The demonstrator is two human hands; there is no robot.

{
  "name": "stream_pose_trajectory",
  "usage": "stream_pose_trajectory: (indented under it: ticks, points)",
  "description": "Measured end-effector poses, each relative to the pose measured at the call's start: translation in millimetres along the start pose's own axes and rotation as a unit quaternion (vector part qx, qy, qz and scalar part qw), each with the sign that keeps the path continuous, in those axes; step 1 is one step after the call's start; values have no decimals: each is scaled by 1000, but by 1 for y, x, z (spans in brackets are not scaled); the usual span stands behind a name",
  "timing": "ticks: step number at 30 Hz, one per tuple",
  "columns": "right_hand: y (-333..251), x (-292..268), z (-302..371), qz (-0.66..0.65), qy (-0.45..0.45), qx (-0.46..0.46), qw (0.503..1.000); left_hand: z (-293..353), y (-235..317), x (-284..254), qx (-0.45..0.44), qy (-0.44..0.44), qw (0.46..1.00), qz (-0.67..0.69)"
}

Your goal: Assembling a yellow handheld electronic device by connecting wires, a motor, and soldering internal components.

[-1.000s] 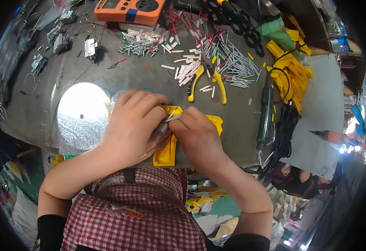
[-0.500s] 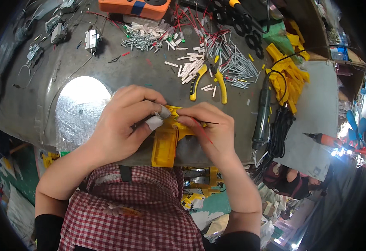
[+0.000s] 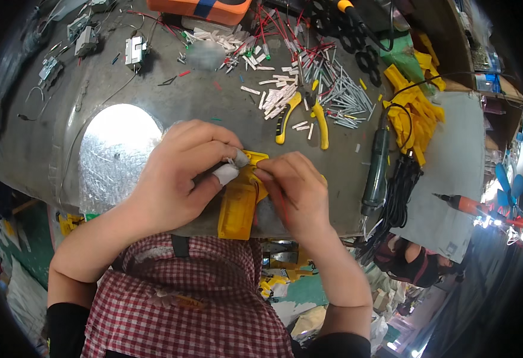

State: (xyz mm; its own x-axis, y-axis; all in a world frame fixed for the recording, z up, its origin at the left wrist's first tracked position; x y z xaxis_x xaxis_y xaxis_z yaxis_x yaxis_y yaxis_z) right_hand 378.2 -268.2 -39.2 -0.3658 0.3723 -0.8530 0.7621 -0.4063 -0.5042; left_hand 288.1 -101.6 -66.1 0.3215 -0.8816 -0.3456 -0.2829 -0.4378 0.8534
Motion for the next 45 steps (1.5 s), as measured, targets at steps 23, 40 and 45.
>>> stream_pose_trajectory:
  ticks: [23, 40, 45]
  points:
    - [0, -17, -27, 71, -158, -26, 985, -13, 16, -10, -5, -136, 964, -230]
    - [-20, -54, 52, -24, 199, -174, 964, 0, 87, -22, 71, -164, 919, -350]
    - [-14, -25, 84, 21, 227, -194, 954, 20, 85, -11, 82, -148, 923, -347]
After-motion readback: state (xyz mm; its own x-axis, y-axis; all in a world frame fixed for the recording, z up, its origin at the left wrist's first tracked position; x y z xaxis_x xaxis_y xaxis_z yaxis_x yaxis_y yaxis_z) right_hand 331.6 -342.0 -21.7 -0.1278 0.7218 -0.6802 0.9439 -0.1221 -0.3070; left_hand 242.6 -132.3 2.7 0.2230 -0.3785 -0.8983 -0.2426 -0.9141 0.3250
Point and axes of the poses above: each hand's wrist, its own z-axis away from the middle knuckle, its own x-axis out of the palm, y = z × x, the point moved 2 cm from there along -z, towards the middle knuckle
